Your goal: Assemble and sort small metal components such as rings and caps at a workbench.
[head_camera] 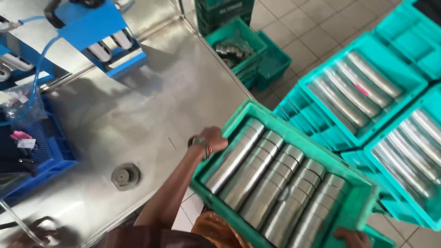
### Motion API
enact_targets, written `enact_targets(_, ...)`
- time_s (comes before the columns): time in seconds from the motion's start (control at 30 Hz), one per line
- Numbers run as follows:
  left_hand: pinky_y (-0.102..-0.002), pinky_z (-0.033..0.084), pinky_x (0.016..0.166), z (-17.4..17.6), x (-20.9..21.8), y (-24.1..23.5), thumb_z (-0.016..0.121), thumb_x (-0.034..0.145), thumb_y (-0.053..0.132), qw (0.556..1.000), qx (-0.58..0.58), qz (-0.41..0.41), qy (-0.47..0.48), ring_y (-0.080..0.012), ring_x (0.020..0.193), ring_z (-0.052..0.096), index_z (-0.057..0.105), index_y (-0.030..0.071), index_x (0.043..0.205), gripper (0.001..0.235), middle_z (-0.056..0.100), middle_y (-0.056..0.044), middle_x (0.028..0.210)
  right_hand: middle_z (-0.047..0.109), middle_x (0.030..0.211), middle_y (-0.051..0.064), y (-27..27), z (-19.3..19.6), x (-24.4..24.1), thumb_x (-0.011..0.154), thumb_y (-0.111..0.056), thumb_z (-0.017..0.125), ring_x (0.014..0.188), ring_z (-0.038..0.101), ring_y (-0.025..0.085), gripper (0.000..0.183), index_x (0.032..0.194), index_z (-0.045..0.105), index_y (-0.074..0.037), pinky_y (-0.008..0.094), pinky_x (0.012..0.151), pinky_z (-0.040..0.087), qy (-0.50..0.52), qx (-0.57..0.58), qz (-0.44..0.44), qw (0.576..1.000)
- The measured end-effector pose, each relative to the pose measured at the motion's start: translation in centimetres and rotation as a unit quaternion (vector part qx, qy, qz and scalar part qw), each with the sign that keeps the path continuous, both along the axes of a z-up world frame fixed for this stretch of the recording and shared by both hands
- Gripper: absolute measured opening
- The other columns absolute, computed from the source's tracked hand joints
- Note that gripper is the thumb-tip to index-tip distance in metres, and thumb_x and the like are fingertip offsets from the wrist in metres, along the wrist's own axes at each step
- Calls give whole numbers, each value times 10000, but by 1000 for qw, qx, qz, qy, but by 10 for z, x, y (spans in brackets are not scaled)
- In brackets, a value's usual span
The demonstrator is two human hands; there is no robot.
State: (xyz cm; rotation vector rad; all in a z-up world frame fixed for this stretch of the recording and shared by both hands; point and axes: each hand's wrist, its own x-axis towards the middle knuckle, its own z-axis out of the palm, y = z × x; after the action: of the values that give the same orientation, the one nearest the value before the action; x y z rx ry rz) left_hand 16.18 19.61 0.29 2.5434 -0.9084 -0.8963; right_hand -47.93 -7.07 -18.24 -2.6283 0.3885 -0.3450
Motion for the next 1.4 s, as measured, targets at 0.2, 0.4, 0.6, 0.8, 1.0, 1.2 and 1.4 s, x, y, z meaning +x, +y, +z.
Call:
enact_targets(0.2,-518,572,827,-44,163,-42,652,691,216,999,-22,24,-31,-449,934,709,746,-19,839,293,690,-310,925,756,995,67,-42,-71,169,786,-79,599,930,724,237,245,968,731,-176,375,860,582,-74,0,4,997)
enact_targets(0.4,-749,242,1120,45,229,15,758,732,259,960,-21,125,-250,-347,1487,310,354,208,1526,892,356,-129,1575,671,1266,187,52,61,370,817,20,632,1129,639,342,542,1352,635,-66,436,953,547,-93,50,-19,994)
enact_targets(0.6,-625,207,1201,-16,130,100,897,702,125,850,-384,318,-167,-506,1500,75,-102,86,1589,1336,-16,-326,1612,659,1096,63,140,177,567,888,-420,757,924,634,207,531,1254,625,-59,408,721,544,-111,624,-371,678)
enact_targets(0.8,-453,501,1053,27,148,100,598,729,-54,869,-311,381,-55,-509,1504,229,-28,176,1635,1125,-62,-346,1670,702,1254,-39,137,117,629,881,-515,741,1115,663,127,583,1275,647,-96,355,863,559,-145,649,-269,697)
enact_targets(1.0,-522,406,1180,-19,174,101,610,728,-58,853,-362,337,-164,-541,1527,123,1,118,1642,1112,-19,-353,1637,633,1076,182,108,149,634,836,-633,709,1040,672,335,857,1251,584,106,544,837,594,81,578,-277,764)
enact_targets(1.2,-774,243,1135,34,146,88,688,710,14,877,-257,227,-337,-466,1548,119,436,54,1491,822,86,-264,1674,482,1473,193,28,213,642,920,-334,833,1347,508,441,911,1593,315,-4,558,1198,473,-63,-190,-87,976)
enact_targets(1.4,-420,495,1139,-20,119,-7,613,805,-17,859,-484,143,-86,-347,1254,654,678,172,1135,386,715,-172,1282,378,1503,219,47,266,725,650,-327,916,1343,438,460,1377,1645,-27,-200,698,955,457,291,-148,-32,945)
